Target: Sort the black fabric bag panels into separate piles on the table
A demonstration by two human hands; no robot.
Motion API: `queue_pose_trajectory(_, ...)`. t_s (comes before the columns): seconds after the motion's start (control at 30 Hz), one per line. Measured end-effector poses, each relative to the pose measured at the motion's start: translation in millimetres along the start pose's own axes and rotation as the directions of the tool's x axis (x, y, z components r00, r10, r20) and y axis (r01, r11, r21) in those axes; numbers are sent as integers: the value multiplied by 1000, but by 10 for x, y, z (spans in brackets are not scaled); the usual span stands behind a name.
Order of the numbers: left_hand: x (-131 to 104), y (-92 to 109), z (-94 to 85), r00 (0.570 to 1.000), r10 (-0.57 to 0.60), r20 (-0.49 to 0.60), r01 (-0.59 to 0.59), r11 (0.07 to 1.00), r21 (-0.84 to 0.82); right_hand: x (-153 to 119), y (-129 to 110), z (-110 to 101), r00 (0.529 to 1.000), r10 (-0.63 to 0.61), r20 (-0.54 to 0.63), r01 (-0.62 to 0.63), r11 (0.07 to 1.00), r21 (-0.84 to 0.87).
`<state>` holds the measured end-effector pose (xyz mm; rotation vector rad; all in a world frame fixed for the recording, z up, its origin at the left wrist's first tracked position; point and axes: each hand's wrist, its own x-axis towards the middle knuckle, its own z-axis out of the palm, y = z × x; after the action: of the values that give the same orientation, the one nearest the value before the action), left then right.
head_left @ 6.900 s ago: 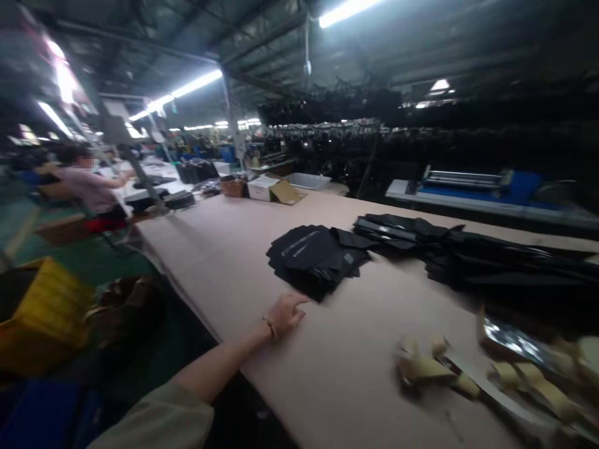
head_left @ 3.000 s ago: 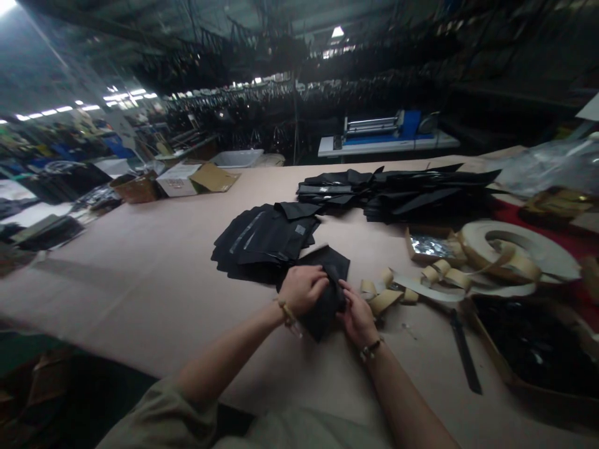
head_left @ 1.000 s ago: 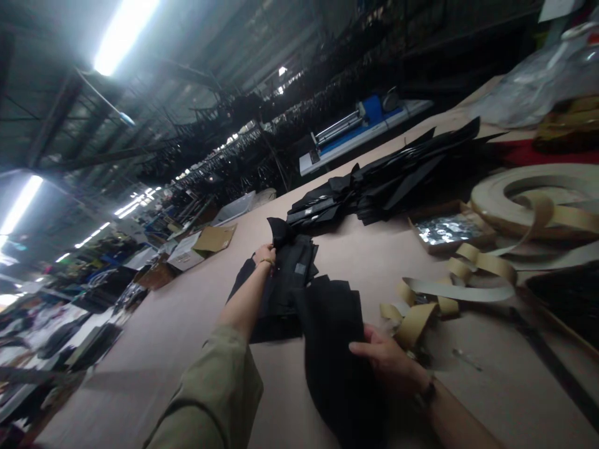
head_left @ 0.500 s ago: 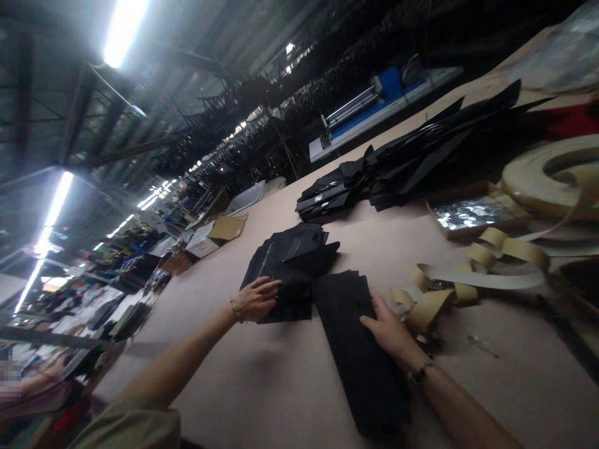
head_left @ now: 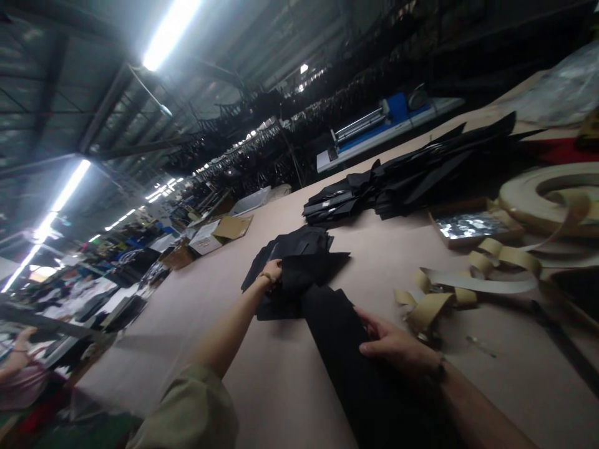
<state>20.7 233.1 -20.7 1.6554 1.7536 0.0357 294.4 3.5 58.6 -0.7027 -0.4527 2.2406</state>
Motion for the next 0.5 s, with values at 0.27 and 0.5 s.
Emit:
queue_pose_trajectory(0.27, -140, -71, -895, 969, -123, -216, 174, 956, 236, -153, 21, 96, 982, 49, 184, -74, 989, 128)
queue_pose_trajectory(0.5, -598, -286, -2656, 813, -66, -579, 461, 681, 569, 237, 271, 111, 909, -11, -417, -19, 997, -69)
